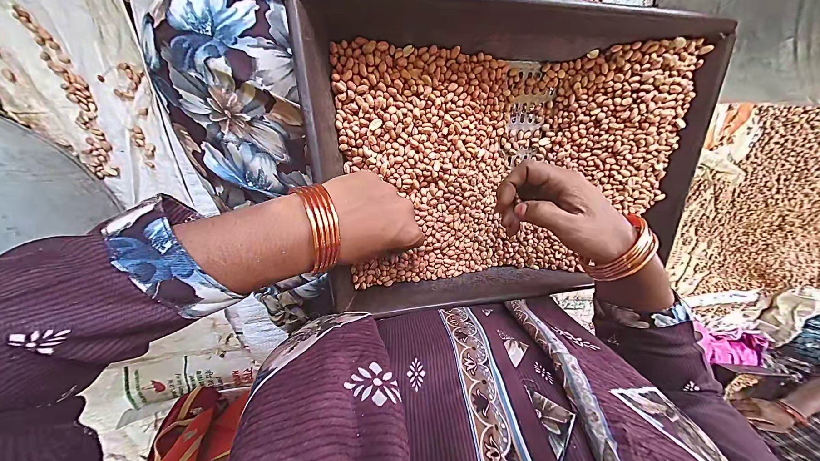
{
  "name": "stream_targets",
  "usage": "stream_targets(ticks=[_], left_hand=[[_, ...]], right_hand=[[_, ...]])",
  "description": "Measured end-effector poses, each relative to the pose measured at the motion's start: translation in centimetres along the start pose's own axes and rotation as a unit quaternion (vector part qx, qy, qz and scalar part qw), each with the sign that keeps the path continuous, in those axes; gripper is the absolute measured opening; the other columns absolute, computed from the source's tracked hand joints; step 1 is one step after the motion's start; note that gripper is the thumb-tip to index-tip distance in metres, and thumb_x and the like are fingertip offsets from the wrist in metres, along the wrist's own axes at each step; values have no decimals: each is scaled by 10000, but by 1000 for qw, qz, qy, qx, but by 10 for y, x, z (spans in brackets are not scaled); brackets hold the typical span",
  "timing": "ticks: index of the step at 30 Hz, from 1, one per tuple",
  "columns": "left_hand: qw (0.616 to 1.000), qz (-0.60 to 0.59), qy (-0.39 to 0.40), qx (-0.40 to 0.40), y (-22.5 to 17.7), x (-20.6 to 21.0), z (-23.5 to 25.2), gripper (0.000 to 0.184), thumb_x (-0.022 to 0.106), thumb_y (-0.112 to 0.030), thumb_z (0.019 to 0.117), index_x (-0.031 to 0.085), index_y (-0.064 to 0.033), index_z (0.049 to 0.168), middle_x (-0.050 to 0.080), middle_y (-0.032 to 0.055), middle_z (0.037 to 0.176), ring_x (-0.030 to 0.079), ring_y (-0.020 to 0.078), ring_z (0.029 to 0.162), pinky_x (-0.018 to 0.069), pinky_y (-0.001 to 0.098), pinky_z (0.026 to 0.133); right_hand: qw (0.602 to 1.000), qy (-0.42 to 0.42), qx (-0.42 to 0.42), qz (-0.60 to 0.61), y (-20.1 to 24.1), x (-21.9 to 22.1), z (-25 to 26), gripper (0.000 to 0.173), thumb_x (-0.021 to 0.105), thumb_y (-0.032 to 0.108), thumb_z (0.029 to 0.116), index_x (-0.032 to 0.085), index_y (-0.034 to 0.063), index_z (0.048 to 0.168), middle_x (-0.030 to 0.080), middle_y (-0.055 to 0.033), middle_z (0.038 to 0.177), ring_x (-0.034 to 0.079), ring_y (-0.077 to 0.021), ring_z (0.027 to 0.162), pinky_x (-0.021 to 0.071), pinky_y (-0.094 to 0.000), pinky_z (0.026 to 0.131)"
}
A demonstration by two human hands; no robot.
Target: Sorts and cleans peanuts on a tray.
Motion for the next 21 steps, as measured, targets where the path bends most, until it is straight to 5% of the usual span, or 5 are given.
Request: stream_targets(ticks=[6, 10, 14, 19, 21], left_hand=[[1000, -15, -7, 3, 2, 5, 2, 107, 625, -233, 973, 718, -189, 944, 644, 29, 797, 655, 234, 676, 494, 431, 538], [982, -114, -150, 30, 9, -3, 1, 121, 585, -275, 901, 652, -176, 917, 585, -23, 744, 610, 152, 642, 474, 376, 517], [916, -309, -255, 21, 15, -22, -1, 92, 545, -191, 894, 630, -171, 869, 556, -101, 768, 531, -31, 684, 432, 159, 563], [796, -564, -220, -24, 13, -21, 2, 181, 413, -118, 941, 591, -141, 920, 656, -14, 856, 670, 82, 700, 580, 243, 576], [793, -570, -211, -35, 10, -15, 5, 184, 411, -106, 945, 594, -125, 955, 672, -8, 883, 692, 88, 739, 609, 265, 629]], right_hand=[[983, -8, -43, -177, -11, 6, -13, 202, 581, 173, 951, 742, 65, 1006, 652, -28, 928, 636, -42, 781, 558, -201, 708], [967, -8, -69, -245, -11, 15, -19, 150, 647, 159, 911, 768, 94, 973, 653, -55, 887, 631, -141, 744, 543, -301, 663], [956, -6, -78, -284, -14, 31, -21, 149, 713, 209, 909, 761, 108, 1009, 644, -83, 891, 644, -199, 728, 558, -357, 634], [932, -23, -67, -355, -14, 45, -20, 134, 667, 177, 948, 725, 60, 977, 628, -122, 879, 658, -286, 791, 554, -412, 641], [929, -26, -72, -361, -13, 47, -19, 156, 619, 173, 950, 722, 57, 959, 627, -122, 870, 656, -288, 787, 547, -412, 633]])
Point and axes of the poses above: each hand's wrist, its own z-axis towards the middle knuckle, its own x-axis out of the palm, y = z × x, the point moved 3 cm from there along z, towards the middle knuckle
